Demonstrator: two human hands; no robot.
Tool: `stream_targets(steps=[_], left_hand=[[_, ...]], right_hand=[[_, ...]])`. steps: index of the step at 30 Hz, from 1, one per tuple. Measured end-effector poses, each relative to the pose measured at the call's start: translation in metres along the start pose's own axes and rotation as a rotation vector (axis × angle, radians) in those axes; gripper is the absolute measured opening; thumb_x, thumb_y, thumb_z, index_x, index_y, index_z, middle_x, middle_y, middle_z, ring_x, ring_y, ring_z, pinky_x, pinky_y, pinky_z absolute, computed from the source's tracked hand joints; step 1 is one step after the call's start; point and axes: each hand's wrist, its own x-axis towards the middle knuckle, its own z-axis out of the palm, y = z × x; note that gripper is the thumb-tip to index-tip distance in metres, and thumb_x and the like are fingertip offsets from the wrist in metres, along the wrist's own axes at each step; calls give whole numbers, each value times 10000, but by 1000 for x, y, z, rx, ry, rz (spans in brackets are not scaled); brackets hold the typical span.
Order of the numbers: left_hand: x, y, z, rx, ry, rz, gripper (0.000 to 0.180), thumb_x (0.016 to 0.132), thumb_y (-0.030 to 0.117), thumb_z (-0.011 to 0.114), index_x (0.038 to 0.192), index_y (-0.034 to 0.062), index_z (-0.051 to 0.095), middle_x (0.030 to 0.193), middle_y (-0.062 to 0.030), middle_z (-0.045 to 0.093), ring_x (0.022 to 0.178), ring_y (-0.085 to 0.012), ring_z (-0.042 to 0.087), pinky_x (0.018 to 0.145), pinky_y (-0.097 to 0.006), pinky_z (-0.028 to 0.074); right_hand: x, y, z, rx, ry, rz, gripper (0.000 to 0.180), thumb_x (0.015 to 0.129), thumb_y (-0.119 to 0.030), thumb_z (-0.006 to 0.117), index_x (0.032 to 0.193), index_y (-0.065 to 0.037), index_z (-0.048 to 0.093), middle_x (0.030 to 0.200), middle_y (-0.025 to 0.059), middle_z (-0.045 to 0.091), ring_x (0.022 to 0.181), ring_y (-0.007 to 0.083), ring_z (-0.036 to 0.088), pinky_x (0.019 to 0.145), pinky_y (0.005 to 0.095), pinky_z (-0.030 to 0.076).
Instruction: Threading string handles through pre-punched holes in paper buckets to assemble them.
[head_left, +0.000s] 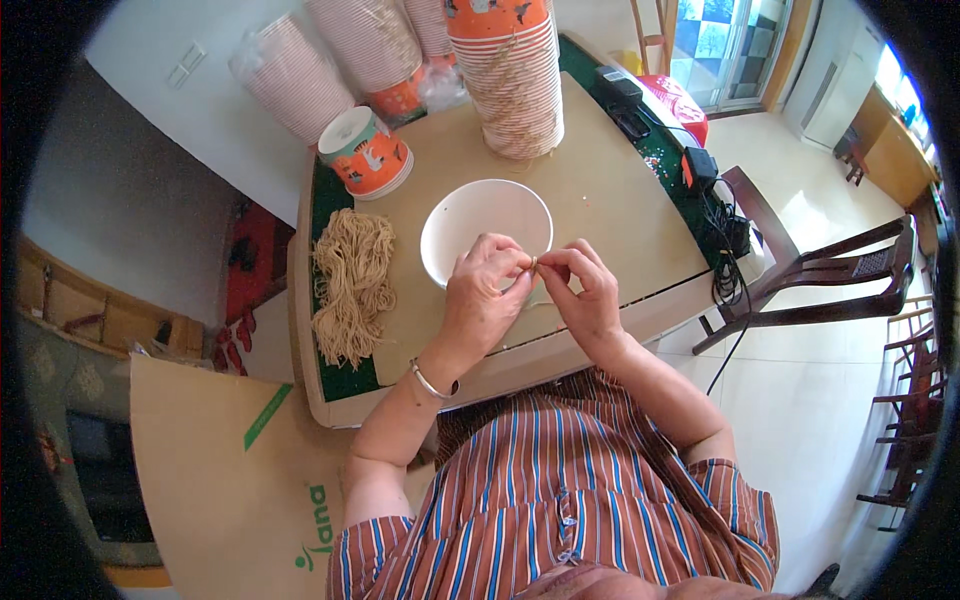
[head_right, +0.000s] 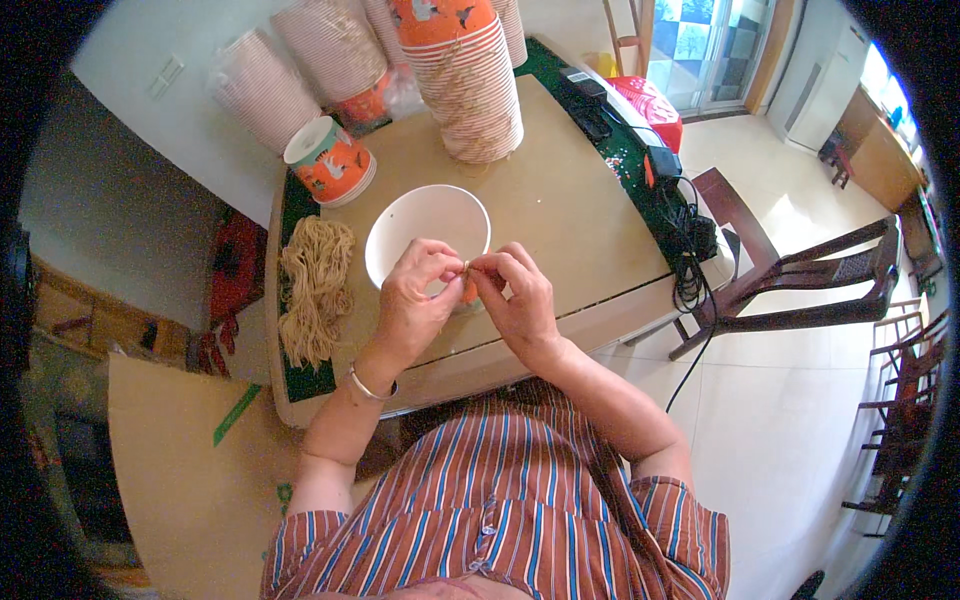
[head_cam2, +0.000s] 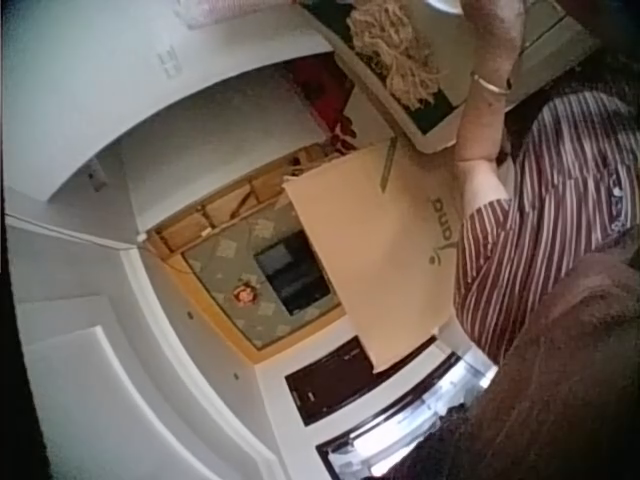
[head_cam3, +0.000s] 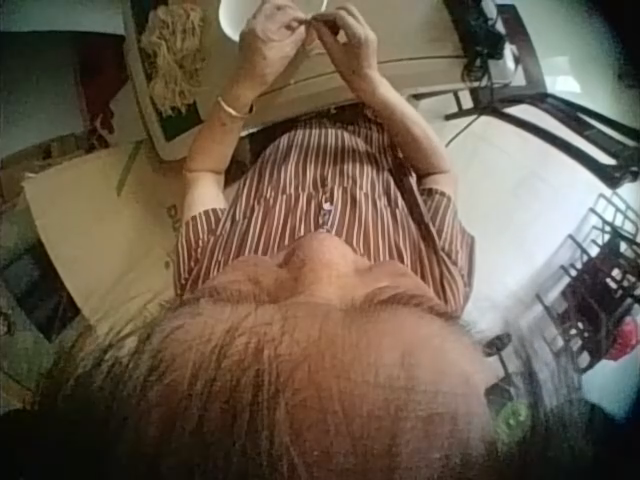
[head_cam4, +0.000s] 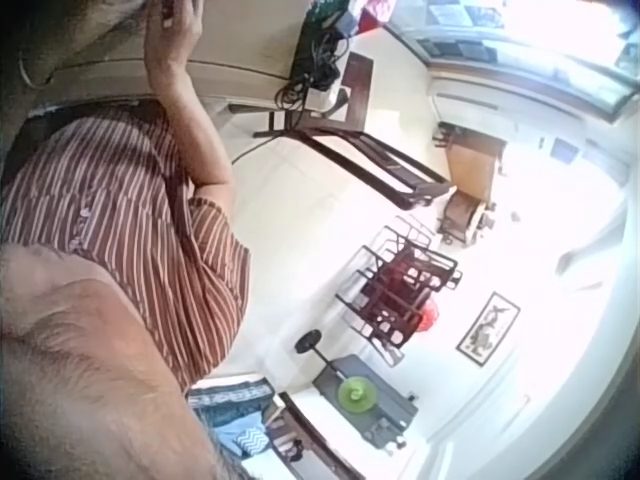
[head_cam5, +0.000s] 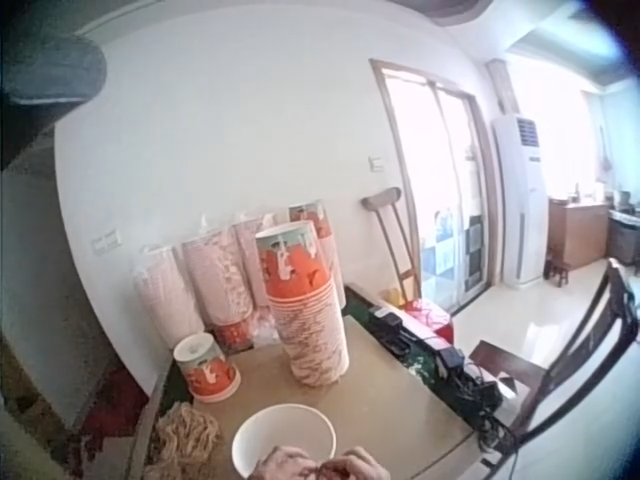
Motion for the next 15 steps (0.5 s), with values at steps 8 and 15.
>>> stream_targets(steps=[8, 15], left_hand=[[-1, -1, 0, 20, 0, 6, 125, 811, 81, 769, 926, 72, 720, 1034, -51, 661, 832, -198, 686, 860, -372, 466], [-1, 1, 0, 12, -21, -20, 121, 821, 85, 758, 936, 73, 723, 1043, -48, 658, 882, -204, 682, 861, -378, 463]], right_hand=[[11, -8, -5, -4, -92, 73, 95, 847, 27, 731, 925, 2, 682, 825, 64, 607, 692, 144, 591, 631, 274, 484], [11, -8, -4, -17, -88, 71, 71, 855, -2, 711, 892, -21, 654, 846, 95, 602, 701, 187, 644, 619, 308, 526]])
